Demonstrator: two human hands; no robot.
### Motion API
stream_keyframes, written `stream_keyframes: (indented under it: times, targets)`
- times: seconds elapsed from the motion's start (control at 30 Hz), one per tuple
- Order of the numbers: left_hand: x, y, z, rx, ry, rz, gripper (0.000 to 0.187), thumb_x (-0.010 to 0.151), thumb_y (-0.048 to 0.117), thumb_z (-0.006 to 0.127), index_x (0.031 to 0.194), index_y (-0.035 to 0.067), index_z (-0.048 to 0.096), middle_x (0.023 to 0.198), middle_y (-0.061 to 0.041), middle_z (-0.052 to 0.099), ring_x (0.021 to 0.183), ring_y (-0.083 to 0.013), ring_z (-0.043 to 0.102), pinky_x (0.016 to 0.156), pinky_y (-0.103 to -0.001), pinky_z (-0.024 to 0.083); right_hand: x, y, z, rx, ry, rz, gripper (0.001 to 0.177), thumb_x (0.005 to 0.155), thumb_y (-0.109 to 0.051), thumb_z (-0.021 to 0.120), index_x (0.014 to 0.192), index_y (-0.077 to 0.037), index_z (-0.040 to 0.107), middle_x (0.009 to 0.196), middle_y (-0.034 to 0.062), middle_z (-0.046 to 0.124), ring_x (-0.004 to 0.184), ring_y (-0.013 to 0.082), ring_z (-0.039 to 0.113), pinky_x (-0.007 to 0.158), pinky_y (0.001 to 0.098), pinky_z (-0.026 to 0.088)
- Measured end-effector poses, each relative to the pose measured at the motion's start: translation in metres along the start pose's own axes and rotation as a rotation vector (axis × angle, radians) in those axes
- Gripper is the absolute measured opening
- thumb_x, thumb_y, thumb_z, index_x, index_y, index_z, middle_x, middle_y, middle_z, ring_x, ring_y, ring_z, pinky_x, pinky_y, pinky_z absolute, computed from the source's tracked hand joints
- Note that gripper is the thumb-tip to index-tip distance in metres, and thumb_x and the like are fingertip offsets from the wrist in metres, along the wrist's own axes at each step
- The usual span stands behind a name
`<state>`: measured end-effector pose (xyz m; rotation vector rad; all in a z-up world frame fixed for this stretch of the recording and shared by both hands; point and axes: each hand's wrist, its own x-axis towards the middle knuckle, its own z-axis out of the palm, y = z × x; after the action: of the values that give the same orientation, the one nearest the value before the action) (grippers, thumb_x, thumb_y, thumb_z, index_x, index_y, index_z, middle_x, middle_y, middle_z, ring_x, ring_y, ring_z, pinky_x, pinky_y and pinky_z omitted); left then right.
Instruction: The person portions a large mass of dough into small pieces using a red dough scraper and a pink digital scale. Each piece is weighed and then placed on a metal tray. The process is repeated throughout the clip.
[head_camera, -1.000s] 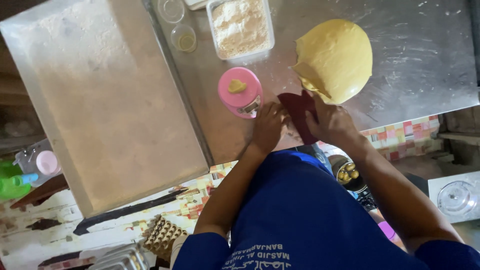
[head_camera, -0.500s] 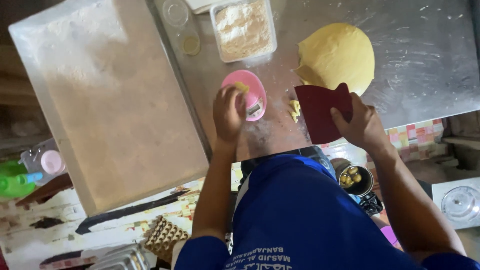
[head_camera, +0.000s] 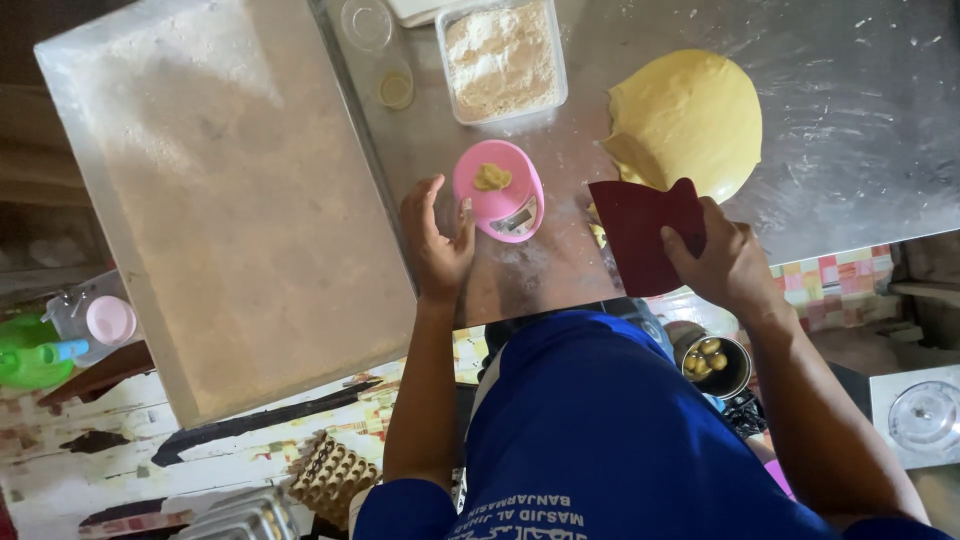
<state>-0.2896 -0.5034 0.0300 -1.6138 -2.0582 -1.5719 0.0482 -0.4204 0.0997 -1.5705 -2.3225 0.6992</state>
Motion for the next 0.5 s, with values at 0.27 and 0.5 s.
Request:
stream_keyframes:
  times: [0.27,0.5]
  targets:
    - [-0.007,-0.010,-0.001,-0.028,-0.112,-0.004,0.037,0.091,0.012,0.076,0.126,0.004,0.066,0.117,-0.014,0.065,0.111,-0.0346,0.064,0.100,-0.047,0.050,0.005,-0.008,0.001,-0.013,-0.048,0.011,0.032,0.095,-0.031,0.074,0.107,-0.005,0.063,0.073,0.0220,0.071,0.076,0.0448,0.073,0.063,0.0542,0.056]
    - [0.010,-0.008,0.019,-0.060,-0.250,0.116,0.040,0.092,0.014,0.077,0.126,0.001,0.062,0.118,-0.018,0.065,0.114,-0.0350,0.064,0.108,-0.048,0.047,0.006,-0.010,0.008,-0.077,-0.045,0.018,0.033,0.093,-0.034,0.074,0.109,-0.007,0.063,0.075,0.0211,0.072,0.077,0.0440,0.073,0.065,0.0543,0.057]
